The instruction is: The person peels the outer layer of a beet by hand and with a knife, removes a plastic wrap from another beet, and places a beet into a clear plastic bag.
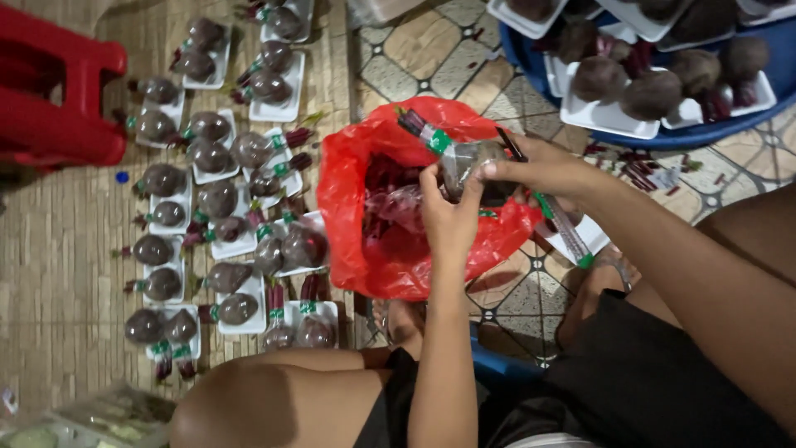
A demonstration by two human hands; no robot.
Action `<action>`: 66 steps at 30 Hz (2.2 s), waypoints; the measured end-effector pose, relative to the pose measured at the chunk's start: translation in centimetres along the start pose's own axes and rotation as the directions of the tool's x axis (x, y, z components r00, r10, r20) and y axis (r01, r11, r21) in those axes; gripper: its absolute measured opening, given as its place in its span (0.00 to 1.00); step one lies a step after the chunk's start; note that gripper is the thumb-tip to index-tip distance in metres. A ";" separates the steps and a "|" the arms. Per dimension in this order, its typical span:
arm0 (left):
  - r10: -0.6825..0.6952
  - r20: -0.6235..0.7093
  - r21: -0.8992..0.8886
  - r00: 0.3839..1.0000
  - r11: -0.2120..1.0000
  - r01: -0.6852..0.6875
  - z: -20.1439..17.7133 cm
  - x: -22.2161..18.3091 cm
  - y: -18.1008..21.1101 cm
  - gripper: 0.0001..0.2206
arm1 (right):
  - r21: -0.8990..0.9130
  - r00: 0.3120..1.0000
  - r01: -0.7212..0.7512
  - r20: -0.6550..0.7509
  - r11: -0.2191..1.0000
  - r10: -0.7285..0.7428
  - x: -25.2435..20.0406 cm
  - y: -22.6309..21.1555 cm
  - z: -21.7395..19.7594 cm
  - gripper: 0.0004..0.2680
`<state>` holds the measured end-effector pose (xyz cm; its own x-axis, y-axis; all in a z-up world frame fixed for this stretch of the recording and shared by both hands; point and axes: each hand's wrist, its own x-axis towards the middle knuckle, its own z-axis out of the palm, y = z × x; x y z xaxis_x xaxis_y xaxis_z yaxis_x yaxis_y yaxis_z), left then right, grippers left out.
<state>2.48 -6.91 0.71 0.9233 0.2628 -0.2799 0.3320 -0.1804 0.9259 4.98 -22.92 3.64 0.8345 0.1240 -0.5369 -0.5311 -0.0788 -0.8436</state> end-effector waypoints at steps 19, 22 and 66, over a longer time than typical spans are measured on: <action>0.350 0.374 0.371 0.859 0.792 -0.485 -8.2 -20.6 23.4 0.15 | 0.295 0.956 -0.030 0.288 0.955 -0.059 3.5 3.0 5.8 0.19; 0.286 0.350 0.437 0.892 0.792 -0.425 -9.5 -21.1 24.1 0.13 | 0.293 0.964 -0.022 0.260 0.956 -0.057 3.6 2.9 6.0 0.20; 0.313 0.560 -0.779 0.767 0.513 0.360 -8.5 -1.3 1.0 0.35 | 0.531 0.940 -0.313 0.055 0.788 0.336 -2.0 -8.0 1.2 0.11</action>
<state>-0.02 0.66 4.20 0.9202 -0.3855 -0.0673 0.3522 0.7409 0.5718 7.38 -21.34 11.44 0.5982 0.1448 -0.7882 -0.7572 0.4243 -0.4967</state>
